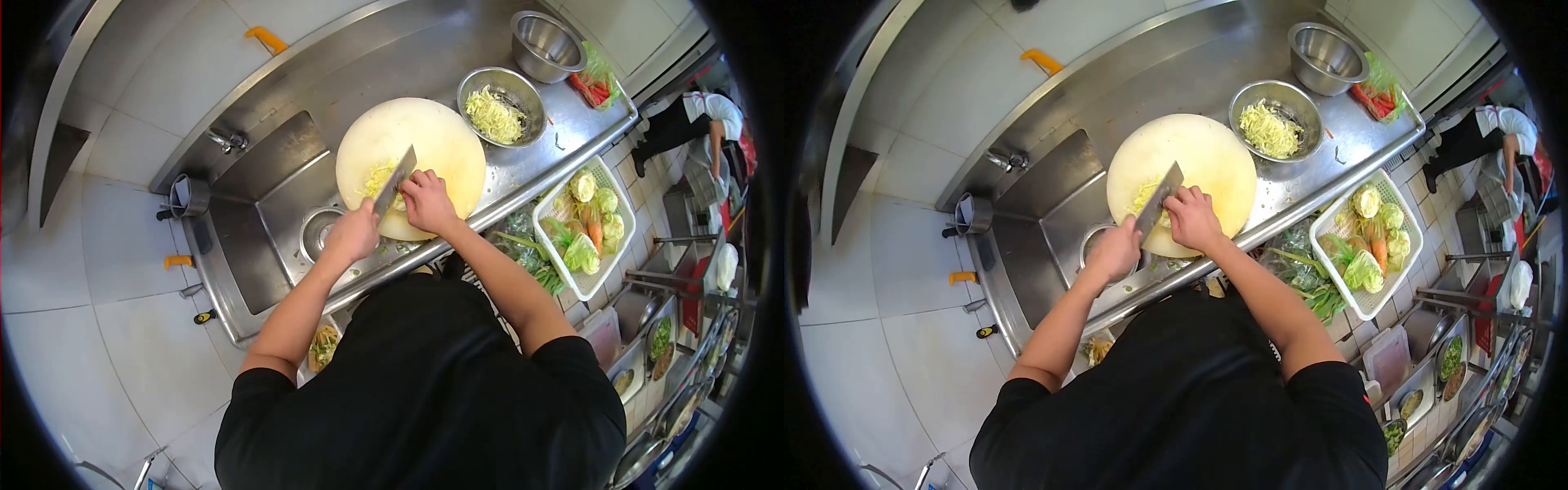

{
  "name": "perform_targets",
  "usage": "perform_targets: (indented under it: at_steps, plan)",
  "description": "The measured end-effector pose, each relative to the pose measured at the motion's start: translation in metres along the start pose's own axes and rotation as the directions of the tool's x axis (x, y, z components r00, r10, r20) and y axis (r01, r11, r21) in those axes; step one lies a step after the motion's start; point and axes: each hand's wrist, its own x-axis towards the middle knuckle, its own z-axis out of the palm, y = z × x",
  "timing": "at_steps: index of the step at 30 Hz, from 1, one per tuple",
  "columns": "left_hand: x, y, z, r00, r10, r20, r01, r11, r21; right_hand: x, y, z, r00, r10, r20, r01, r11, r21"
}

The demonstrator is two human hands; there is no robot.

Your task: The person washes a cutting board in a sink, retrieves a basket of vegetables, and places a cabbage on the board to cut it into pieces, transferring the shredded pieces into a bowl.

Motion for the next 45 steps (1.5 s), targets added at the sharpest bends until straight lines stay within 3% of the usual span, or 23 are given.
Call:
perform_targets:
  at_steps: [2,8,12,16,20,26,29,32,35,39,43,45]
  plan:
    - [0.004,-0.011,0.015,0.999,-0.005,0.035,0.005,1.0,-0.001,0.0,-0.002,0.0,1.0,0.01,0.002,-0.01,1.0,-0.019]
    - [-0.01,0.004,-0.015,0.999,-0.024,0.04,0.026,0.999,-0.028,0.005,-0.006,-0.005,0.994,0.073,0.081,-0.071,0.997,-0.027]
    - [0.014,-0.026,0.03,1.0,0.004,0.027,-0.004,1.0,-0.023,0.008,-0.005,-0.006,0.991,0.079,0.112,-0.073,0.996,-0.054]
    - [-0.009,0.004,-0.019,0.999,-0.029,-0.025,0.028,0.999,-0.019,0.004,-0.007,-0.008,0.991,0.088,0.104,-0.086,0.996,-0.03]
    - [0.011,-0.009,0.031,1.0,-0.019,0.021,0.019,1.0,0.009,0.003,-0.002,-0.003,0.992,0.071,0.104,-0.069,0.997,-0.023]
    - [-0.009,0.021,-0.014,0.999,-0.003,-0.055,0.004,1.0,0.02,0.006,-0.002,-0.009,0.979,0.09,0.184,-0.082,0.995,-0.053]
    - [0.004,0.003,0.026,1.0,-0.028,-0.01,0.028,0.999,0.029,0.0,-0.001,-0.003,0.996,0.049,0.07,-0.049,0.999,0.002]
    - [0.006,0.001,0.028,1.0,-0.012,-0.019,0.013,0.999,0.04,0.002,0.002,-0.006,0.989,0.064,0.13,-0.066,0.998,0.006]
    - [-0.013,0.024,-0.012,0.996,-0.044,-0.072,0.044,0.999,0.008,0.002,0.005,-0.005,0.991,0.059,0.12,-0.064,0.997,0.04]
    - [0.002,0.007,0.039,0.999,-0.051,-0.002,0.051,0.998,0.036,0.001,0.006,-0.006,0.992,0.037,0.123,-0.044,0.998,0.049]
    - [-0.01,0.015,0.002,0.998,-0.045,-0.052,0.047,0.998,0.036,-0.002,0.003,-0.007,0.991,0.05,0.122,-0.056,0.997,0.047]
    - [-0.007,0.015,0.014,0.997,-0.068,-0.045,0.068,0.998,0.001,0.001,0.005,-0.006,0.995,0.042,0.09,-0.047,0.997,0.055]
